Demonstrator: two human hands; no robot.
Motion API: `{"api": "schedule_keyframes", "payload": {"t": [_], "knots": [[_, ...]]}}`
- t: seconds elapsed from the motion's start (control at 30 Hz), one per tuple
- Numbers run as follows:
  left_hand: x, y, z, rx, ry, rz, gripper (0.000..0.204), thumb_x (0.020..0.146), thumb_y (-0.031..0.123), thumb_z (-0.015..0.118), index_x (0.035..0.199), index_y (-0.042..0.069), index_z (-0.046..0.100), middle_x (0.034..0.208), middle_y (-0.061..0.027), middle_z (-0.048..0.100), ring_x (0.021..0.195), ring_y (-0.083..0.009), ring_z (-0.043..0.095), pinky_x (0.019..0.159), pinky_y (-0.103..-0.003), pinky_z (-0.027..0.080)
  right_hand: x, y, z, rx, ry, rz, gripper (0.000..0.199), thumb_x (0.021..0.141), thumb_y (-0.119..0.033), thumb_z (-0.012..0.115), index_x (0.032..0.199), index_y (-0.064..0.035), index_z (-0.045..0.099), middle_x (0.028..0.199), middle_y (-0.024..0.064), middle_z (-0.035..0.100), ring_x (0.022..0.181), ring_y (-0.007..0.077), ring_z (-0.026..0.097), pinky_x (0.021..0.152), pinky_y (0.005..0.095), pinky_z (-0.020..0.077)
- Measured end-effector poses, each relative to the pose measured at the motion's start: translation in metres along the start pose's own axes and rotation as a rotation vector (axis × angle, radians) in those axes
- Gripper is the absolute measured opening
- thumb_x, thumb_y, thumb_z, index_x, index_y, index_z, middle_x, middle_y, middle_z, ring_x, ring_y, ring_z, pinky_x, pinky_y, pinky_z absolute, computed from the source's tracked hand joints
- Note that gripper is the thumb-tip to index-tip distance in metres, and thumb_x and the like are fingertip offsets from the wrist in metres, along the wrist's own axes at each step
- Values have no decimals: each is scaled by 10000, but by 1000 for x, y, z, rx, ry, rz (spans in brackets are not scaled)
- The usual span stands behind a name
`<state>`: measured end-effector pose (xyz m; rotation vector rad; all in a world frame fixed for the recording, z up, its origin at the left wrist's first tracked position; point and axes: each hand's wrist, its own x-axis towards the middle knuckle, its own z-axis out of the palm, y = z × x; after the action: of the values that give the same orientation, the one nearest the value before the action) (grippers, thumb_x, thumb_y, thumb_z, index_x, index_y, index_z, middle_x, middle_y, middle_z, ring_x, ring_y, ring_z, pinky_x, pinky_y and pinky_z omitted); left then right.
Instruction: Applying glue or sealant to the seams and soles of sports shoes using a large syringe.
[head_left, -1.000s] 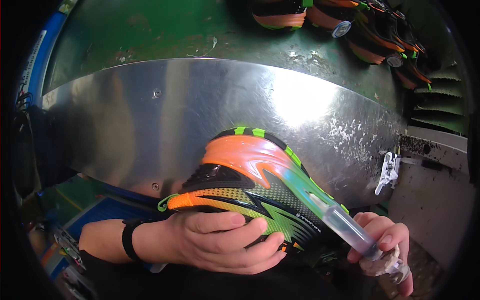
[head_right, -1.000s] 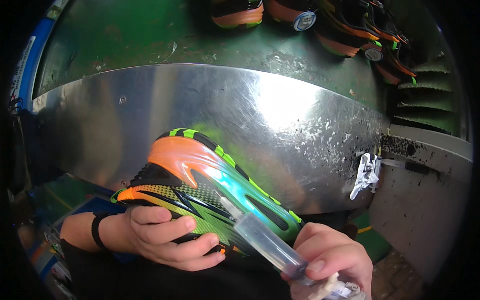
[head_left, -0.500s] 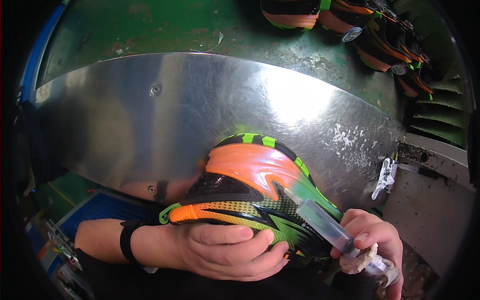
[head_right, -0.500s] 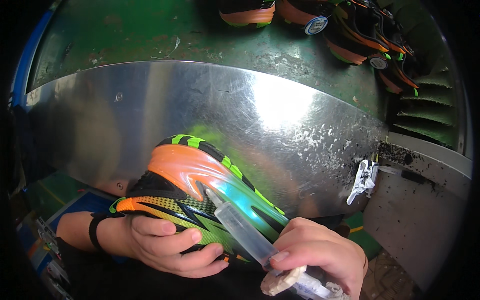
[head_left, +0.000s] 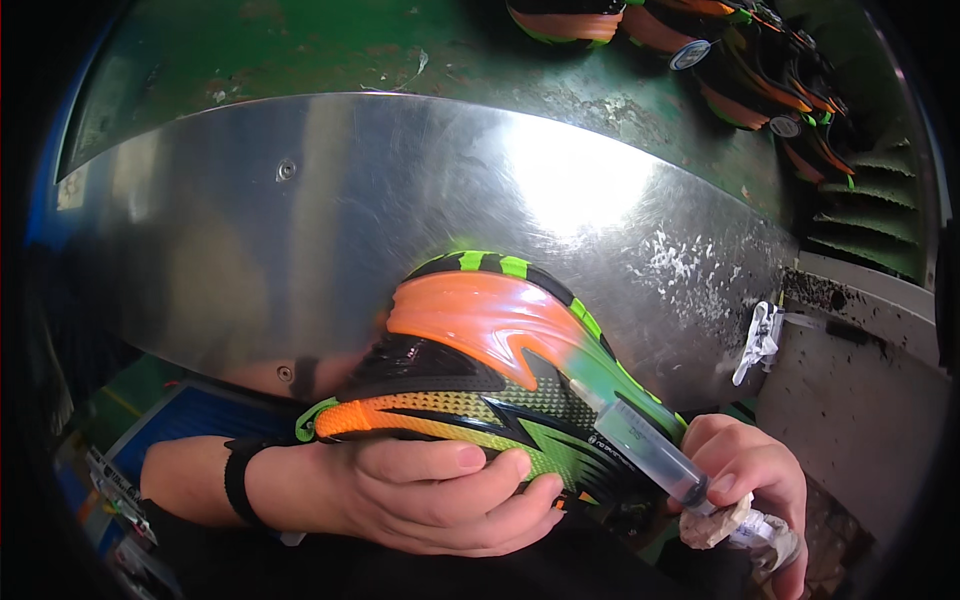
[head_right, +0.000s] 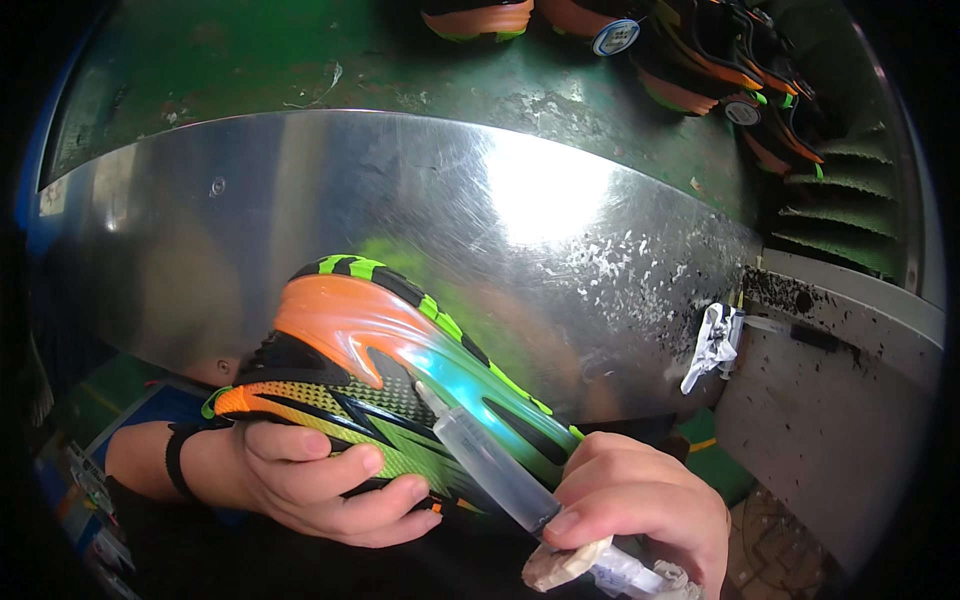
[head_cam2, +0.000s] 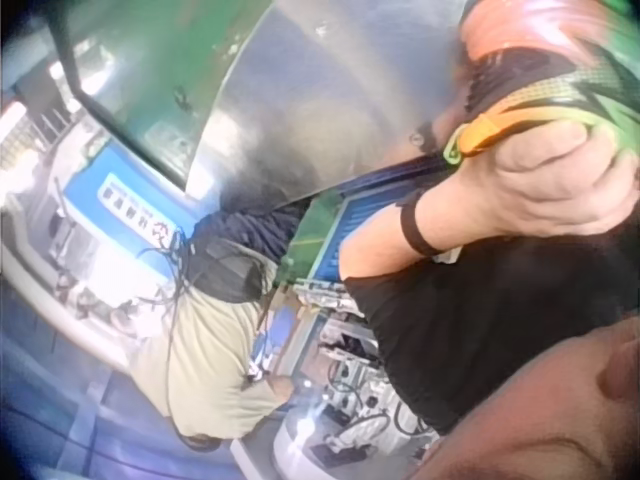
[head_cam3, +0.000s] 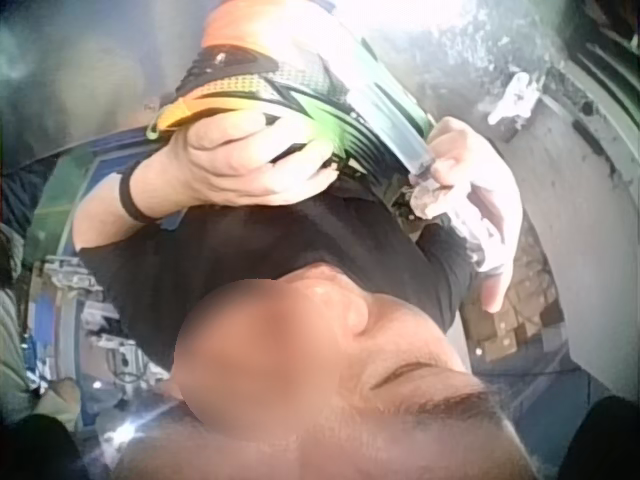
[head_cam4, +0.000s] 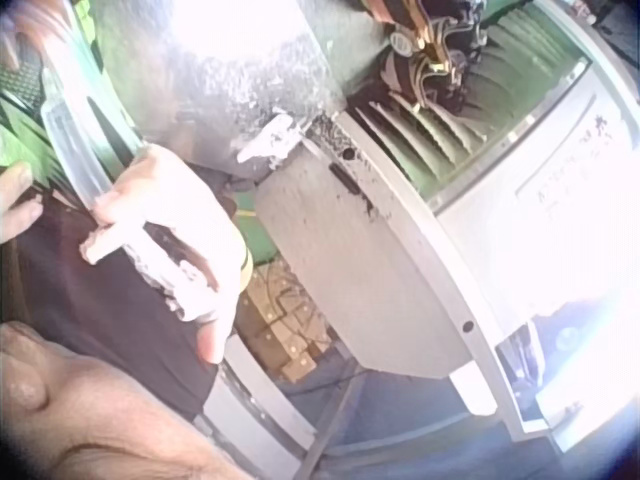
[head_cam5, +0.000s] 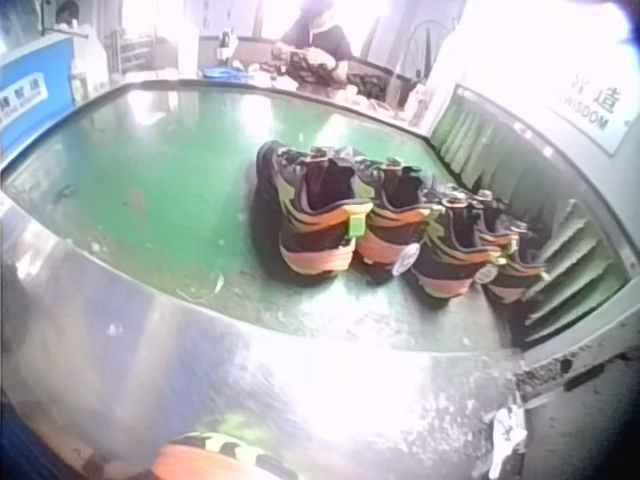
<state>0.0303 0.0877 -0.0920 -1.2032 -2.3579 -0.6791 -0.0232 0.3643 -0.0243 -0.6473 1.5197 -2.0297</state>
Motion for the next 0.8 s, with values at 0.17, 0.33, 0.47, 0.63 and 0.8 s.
{"api": "schedule_keyframes", "payload": {"t": [0.17,0.33,0.47,0.63,0.8], "knots": [[1,5,3,-57,91,-64,203,821,215,579,1009,273,628,1099,146,603,1036,-30,527,1025,-264,332,-6,10,3,27,21,-167,971,741,-742,579,1128,149,554,904,198,662,793,240,530,719,353,389],[0,3,-2,-22,7,-24,247,806,282,581,1044,338,616,1107,171,572,1068,-55,489,1036,-303,288,-17,13,-5,43,-9,-210,974,730,-750,581,1097,153,582,974,215,660,848,257,524,765,369,387],[-2,0,-3,30,-66,18,283,804,348,580,1080,406,601,1118,186,538,1117,-87,443,1062,-352,245,-23,4,-7,-6,11,-109,905,701,-716,644,1126,80,569,938,180,647,805,231,540,731,345,388],[-2,-1,-7,52,-78,24,289,808,323,595,1084,409,597,1124,178,530,1139,-109,437,1079,-360,247,-32,-9,-7,-72,29,-3,845,665,-674,722,1162,-11,553,892,136,631,751,198,560,688,314,389],[13,-9,-25,-10,-172,51,364,793,264,633,1127,400,585,1126,127,534,1116,-150,465,1034,-363,308,-43,-33,-4,-123,414,-367,812,697,-442,805,1296,-75,397,869,75,546,769,184,482,676,291,366]]}}
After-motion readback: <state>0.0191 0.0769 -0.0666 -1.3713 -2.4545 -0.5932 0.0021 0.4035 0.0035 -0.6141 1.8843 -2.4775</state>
